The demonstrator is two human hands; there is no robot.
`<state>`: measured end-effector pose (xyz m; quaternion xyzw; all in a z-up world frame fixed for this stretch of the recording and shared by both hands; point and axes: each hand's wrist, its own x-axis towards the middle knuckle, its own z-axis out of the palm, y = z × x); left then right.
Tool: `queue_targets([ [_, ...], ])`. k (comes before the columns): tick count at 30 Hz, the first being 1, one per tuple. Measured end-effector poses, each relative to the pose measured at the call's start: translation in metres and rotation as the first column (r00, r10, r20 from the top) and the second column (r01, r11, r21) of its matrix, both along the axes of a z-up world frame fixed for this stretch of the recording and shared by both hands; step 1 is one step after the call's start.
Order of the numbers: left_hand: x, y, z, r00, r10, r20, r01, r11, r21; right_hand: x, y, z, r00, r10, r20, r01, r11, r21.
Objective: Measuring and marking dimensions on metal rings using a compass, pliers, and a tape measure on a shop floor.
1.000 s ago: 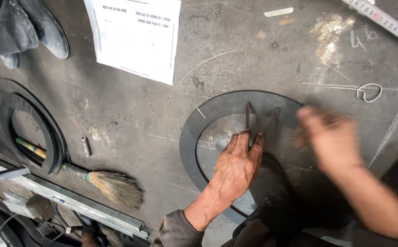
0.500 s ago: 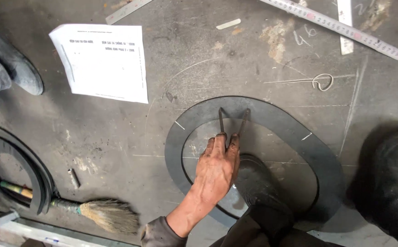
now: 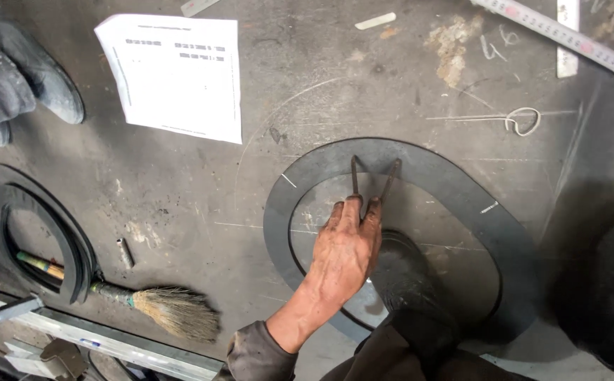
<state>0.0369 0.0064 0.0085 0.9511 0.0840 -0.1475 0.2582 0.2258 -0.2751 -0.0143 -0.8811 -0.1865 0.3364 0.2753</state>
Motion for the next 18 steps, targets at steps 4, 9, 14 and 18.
queue_targets([
  [4, -0.001, 0.001, -0.001, 1.000, -0.003, 0.022, 0.003, 1.000, 0.023, -0.039, 0.062, -0.003, 0.991, 0.120, 0.059, -0.121, 0.993, 0.012],
  [9, -0.004, 0.005, 0.004, 1.000, 0.027, -0.011, -0.027, 0.999, -0.034, -0.109, 0.126, -0.055, 0.813, -0.285, -0.509, 0.239, 0.959, -0.155],
  [14, -0.003, 0.008, -0.002, 0.999, 0.037, -0.013, -0.038, 0.996, -0.079, -0.112, 0.144, -0.071, 0.207, -0.575, -0.792, 0.699, 0.653, -0.291],
  [18, -0.004, 0.010, -0.005, 0.999, 0.032, -0.010, -0.033, 0.995, -0.094, -0.118, 0.149, -0.080, 0.080, -0.499, -0.863, 0.806, 0.542, -0.239],
])
